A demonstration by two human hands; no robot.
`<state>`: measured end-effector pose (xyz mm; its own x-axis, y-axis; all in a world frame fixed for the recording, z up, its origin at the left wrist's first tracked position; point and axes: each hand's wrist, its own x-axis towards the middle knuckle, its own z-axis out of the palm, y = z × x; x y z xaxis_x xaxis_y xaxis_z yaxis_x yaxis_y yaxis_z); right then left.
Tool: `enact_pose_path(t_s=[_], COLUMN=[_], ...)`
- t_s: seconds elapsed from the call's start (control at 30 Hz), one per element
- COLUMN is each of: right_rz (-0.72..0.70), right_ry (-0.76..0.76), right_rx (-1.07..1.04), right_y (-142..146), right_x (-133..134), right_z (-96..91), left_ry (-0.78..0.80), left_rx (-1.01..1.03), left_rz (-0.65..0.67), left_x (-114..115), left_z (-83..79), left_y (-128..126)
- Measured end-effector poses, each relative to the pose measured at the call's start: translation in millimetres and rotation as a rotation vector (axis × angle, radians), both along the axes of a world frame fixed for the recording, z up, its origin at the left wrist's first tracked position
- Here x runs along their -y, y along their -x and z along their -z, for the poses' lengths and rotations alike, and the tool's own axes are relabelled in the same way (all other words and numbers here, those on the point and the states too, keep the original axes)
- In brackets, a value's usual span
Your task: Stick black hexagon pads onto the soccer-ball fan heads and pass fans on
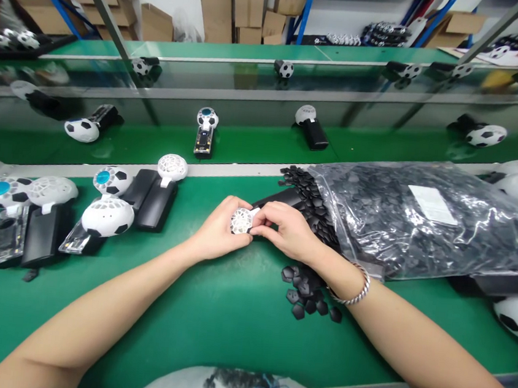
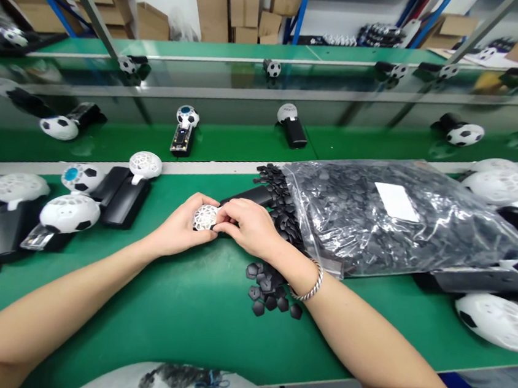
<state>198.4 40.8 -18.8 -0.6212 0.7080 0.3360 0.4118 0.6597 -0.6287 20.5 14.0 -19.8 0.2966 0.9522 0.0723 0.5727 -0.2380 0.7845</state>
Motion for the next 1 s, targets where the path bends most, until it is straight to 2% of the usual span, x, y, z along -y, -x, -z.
enact_pose_path(t_s=[0.07,0.13,0.27,0.33,0.43,0.57,0.63,0.7,0.8,0.87,0.93,1.0], right_rz=[0.02,0.113,0.427,0.485,0.414,0.351,0.356,0.342,0.321,0.326,0.345,0.362], right_ry=[0.078,0.101,-0.103,-0.159,-0.131,-0.129,-0.16,-0.2,-0.264,-0.29,-0.286,-0.271], right_rx=[0.003,0.093,0.588,0.781,0.902,0.898,0.842,0.789,0.735,0.728,0.742,0.756], right_y=[-3,-10,-31,-38,-42,-42,-45,-50,-56,-58,-58,-57], right_x=[-1,-2,-3,-4,-7,-11,-13,-16,-19,-21,-21,-20], right_z=[-6.6,-17.5,-36.9,-38.6,-32.0,-18.4,-11.1,-3.7,5.5,8.7,9.3,7.9], left_ry=[0.019,0.071,0.107,0.039,-0.08,-0.153,-0.13,-0.077,-0.052,-0.093,-0.141,-0.147], left_rx=[0.021,0.052,0.075,0.069,0.036,-0.046,-0.096,-0.139,-0.185,-0.222,-0.277,-0.346], left_rz=[-0.023,-0.05,-0.12,-0.149,-0.214,-0.329,-0.367,-0.364,-0.311,-0.323,-0.429,-0.609], left_x=[2,3,-15,-39,-94,-166,-189,-201,-205,-202,-199,-194], left_z=[0.4,-0.5,-8.2,-13.0,-18.0,-17.9,-15.8,-15.3,-23.8,-35.7,-48.6,-58.2], left_y=[0,0,-2,-7,-19,-28,-27,-20,2,30,72,122])
